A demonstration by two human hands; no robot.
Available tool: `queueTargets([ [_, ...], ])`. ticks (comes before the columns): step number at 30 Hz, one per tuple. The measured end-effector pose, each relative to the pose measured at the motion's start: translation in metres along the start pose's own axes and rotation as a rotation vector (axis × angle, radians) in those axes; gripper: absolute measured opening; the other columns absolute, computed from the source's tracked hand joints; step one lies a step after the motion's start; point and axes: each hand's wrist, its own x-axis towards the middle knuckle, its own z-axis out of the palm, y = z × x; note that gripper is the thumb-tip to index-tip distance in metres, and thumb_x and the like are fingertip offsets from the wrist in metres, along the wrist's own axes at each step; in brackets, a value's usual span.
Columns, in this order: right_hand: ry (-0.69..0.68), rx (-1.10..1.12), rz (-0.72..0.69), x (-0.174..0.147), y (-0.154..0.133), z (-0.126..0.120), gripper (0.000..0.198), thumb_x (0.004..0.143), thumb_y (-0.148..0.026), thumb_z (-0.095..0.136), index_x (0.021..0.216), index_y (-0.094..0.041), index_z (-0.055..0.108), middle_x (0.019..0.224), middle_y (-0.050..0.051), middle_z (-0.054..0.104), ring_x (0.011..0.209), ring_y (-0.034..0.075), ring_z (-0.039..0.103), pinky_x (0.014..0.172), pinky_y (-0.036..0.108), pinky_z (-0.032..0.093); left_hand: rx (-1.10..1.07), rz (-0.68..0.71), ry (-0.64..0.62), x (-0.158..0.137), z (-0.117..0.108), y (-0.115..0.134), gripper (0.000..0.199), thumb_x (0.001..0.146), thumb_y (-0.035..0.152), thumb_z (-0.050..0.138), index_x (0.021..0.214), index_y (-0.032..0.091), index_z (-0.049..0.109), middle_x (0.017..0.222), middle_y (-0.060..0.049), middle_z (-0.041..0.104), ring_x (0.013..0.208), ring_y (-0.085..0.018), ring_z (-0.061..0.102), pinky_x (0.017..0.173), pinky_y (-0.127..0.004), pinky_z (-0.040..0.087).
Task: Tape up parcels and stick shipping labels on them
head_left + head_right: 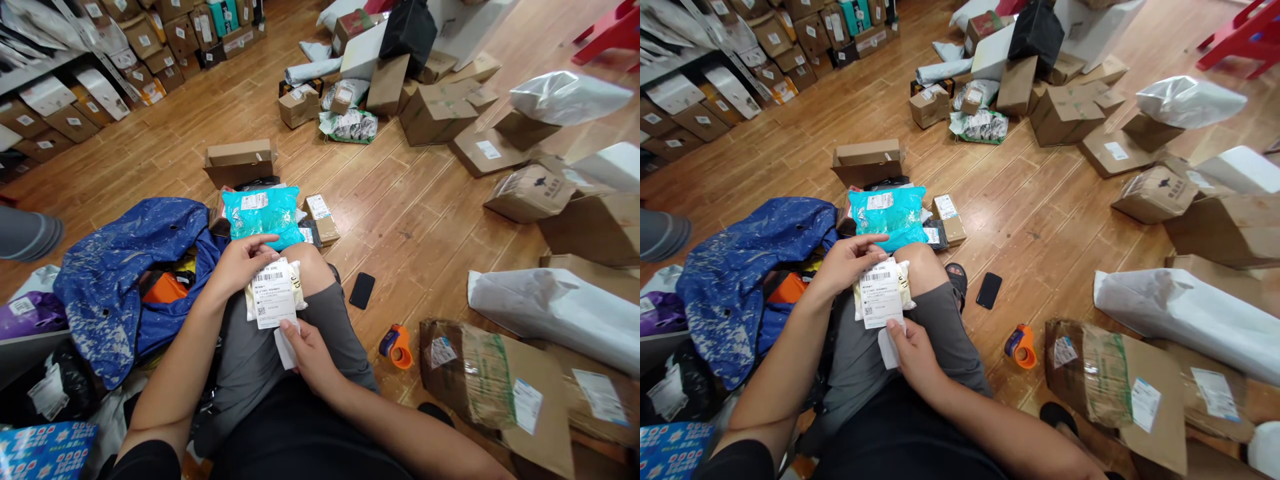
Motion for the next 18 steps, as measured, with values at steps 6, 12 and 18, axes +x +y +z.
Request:
queueTargets([
  [6,0.003,-0.032,0.034,0.0,-0.001,0.0,0.071,0.078,-0.089,0.075,0.087,-0.02,0.064,0.053,-0.007,0.047,0.043,0.01,0.037,0.041,0.024,0.026,0.055,-0.013,-0.093,0.002,-0.003,0.002,0.06,0.079,0.043,0.091,0.129,0.014,0.077,0.096,-0.009,0.084,0.083,-0.025,0.078,0.072,-0.034,0.058],
  [12,0.014,-0.003,0.074,0.003,0.001,0.001,0.072,0.075,-0.091,0.076,0.085,-0.022,0.058,0.053,-0.009,0.044,0.041,0.009,0.034,0.036,0.022,0.024,0.095,0.003,-0.178,0.005,-0.008,0.005,0.05,0.083,0.04,0.087,0.127,0.017,0.078,0.095,-0.007,0.083,0.081,-0.023,0.076,0.072,-0.033,0.058],
  [18,0.042,0.046,0.105,0.007,0.005,0.005,0.072,0.074,-0.087,0.08,0.093,-0.021,0.063,0.059,-0.008,0.046,0.045,0.009,0.034,0.038,0.021,0.025,0.185,0.016,-0.256,0.008,-0.01,0.014,0.037,0.087,0.04,0.081,0.117,0.018,0.082,0.094,-0.007,0.084,0.081,-0.025,0.076,0.067,-0.031,0.055],
])
